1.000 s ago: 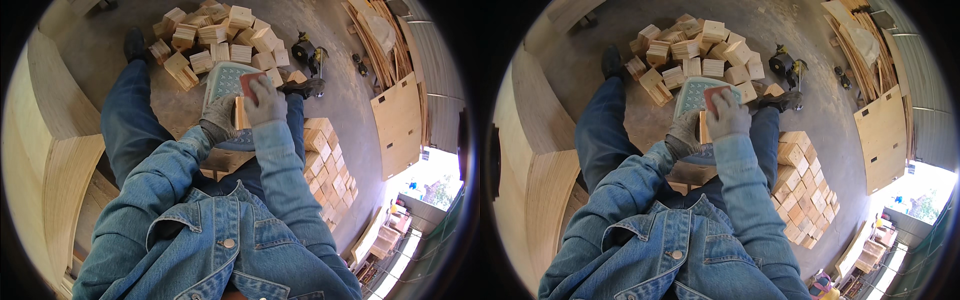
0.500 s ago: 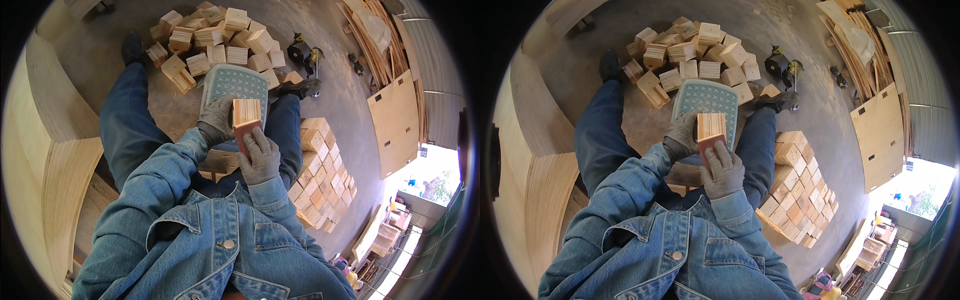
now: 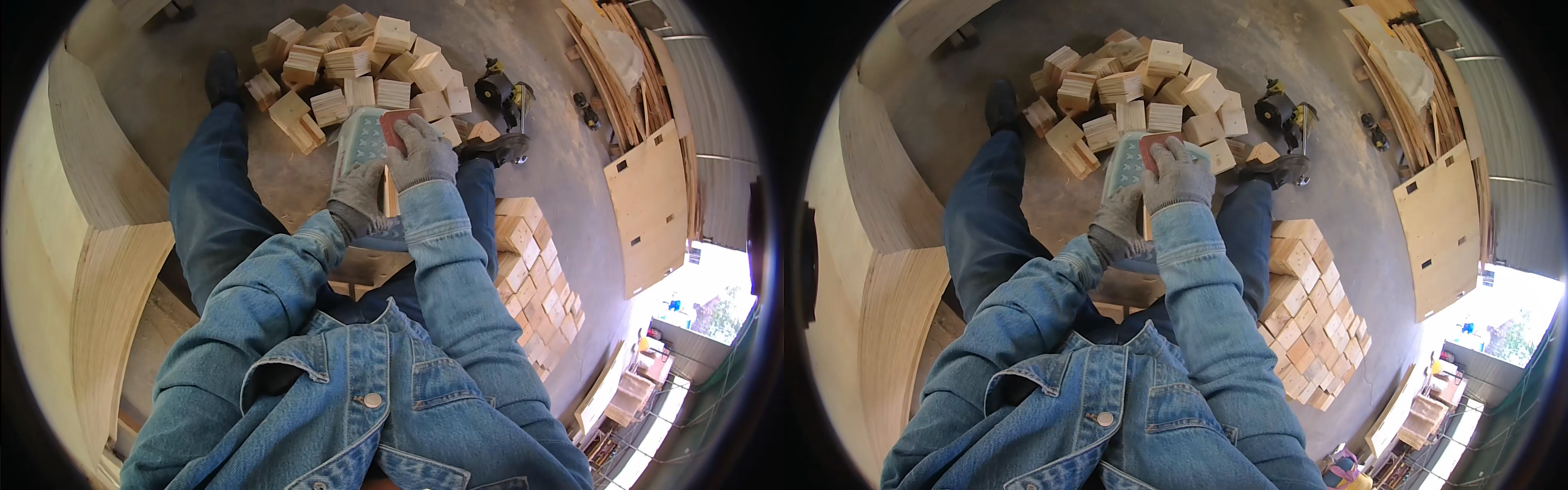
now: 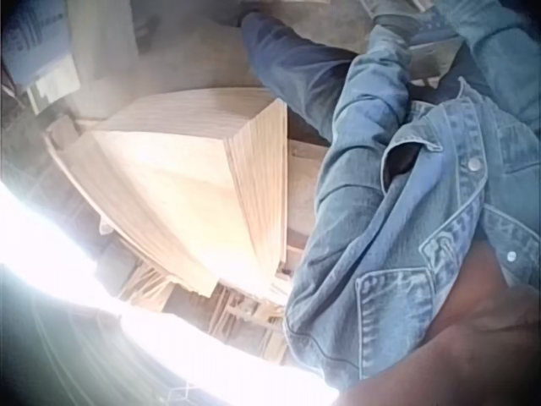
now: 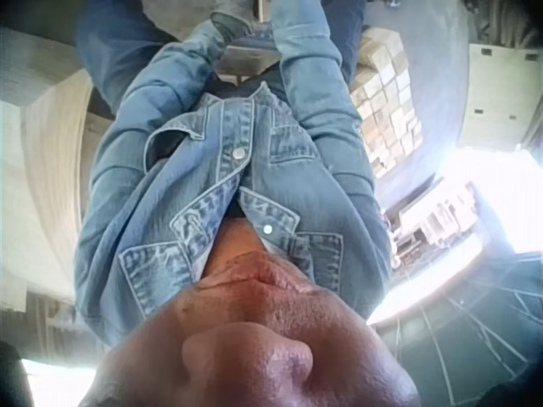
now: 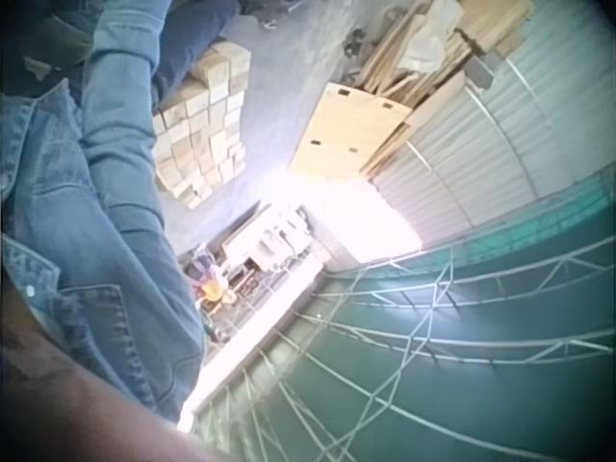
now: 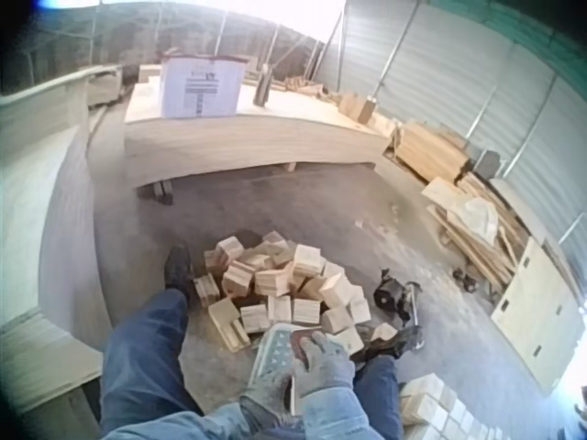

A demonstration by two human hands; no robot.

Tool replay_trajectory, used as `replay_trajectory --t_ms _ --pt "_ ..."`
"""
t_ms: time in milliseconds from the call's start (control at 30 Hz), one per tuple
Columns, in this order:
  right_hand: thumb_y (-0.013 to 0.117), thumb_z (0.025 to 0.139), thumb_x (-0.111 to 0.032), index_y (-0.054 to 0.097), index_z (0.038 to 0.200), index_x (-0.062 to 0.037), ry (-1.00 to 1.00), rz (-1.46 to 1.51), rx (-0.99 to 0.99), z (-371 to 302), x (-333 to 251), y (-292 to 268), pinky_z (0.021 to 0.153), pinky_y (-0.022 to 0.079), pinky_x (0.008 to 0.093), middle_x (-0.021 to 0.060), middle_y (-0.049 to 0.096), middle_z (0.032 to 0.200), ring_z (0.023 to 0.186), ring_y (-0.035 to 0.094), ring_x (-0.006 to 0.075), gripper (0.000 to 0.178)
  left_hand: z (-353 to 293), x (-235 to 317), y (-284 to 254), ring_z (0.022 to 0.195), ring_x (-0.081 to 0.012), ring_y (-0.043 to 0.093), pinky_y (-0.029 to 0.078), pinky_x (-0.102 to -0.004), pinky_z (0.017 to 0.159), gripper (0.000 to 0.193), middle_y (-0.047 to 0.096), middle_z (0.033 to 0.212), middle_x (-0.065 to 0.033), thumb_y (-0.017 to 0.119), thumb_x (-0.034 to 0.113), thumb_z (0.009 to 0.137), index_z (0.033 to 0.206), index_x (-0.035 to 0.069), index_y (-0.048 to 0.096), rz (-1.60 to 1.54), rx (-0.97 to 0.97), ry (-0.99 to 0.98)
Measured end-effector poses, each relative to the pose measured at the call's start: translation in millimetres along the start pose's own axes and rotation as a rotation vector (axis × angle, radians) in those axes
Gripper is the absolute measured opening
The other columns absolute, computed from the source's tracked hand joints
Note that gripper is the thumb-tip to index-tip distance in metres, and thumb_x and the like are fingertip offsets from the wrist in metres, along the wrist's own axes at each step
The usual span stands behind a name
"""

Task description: The person sits on the floor and sands small wooden blocks one by one using a red sanding block. They hold each block on a small stool between their legs, sand the surfaces, and then place the finished pieces into a pile on the floor.

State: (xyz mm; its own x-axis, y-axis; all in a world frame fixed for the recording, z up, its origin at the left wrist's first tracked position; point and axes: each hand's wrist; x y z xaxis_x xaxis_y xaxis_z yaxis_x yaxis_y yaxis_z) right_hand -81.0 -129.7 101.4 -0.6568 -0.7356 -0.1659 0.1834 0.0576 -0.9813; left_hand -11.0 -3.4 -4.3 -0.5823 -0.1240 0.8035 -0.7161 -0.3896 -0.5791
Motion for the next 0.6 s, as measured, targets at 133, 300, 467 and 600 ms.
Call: replay_trajectory --t_ms 133,300,467,600 --pt "0.073 0.087 -0.035 0.069 0.138 -0.0227 -0.004 0.010 0.000 -40.9 -0.7 -8.4 0.100 0.053 0.0531 0.0032 0.057 0.152 0.121 0.062 0.0404 0.053 1.9 4.5 -5.6 0.130 -0.0394 0.055 0.044 -0.0481 0.114 0.104 0.059 0.139 -0.0167 0.096 0.051 0.062 0.147 0.013 0.049 -0.048 -0.034 -0.029" --pt "0.077 0.084 -0.030 0.070 0.136 -0.0140 -0.104 0.071 0.016 -133.8 -3.0 -32.0 0.102 0.052 0.0504 0.0116 0.059 0.149 0.120 0.062 0.0404 0.055 3.6 7.9 -14.0 0.129 -0.0401 0.058 0.046 -0.0498 0.112 0.098 0.061 0.137 -0.0192 0.094 0.050 0.066 0.144 0.012 0.049 -0.140 -0.046 -0.009" --pt "0.080 0.080 -0.027 0.069 0.137 -0.0137 -0.176 0.052 0.097 -166.1 1.7 -29.2 0.095 0.052 0.0547 0.0104 0.056 0.151 0.119 0.060 0.0410 0.060 0.8 5.5 -6.4 0.124 -0.0419 0.060 0.048 -0.0509 0.109 0.096 0.062 0.134 -0.0210 0.093 0.051 0.068 0.144 0.012 0.050 -0.125 0.013 0.020" --pt "0.077 0.082 -0.026 0.070 0.135 -0.0162 -0.171 0.074 0.083 -134.5 -3.0 -26.0 0.095 0.051 0.0550 0.0070 0.057 0.150 0.115 0.060 0.0391 0.055 0.9 -3.8 -2.1 0.124 -0.0415 0.059 0.047 -0.0503 0.110 0.094 0.061 0.134 -0.0206 0.091 0.050 0.069 0.145 0.012 0.049 -0.062 -0.011 -0.016"
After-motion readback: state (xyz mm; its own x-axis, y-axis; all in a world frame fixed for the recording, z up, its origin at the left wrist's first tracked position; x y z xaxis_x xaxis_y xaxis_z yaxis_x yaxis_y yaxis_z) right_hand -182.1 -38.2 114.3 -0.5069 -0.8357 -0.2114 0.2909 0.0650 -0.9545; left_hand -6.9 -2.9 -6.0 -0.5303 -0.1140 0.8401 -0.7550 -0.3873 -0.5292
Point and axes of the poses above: each hand's wrist, its own z-axis towards the middle knuckle, its own y-axis out of the palm, x = y × z
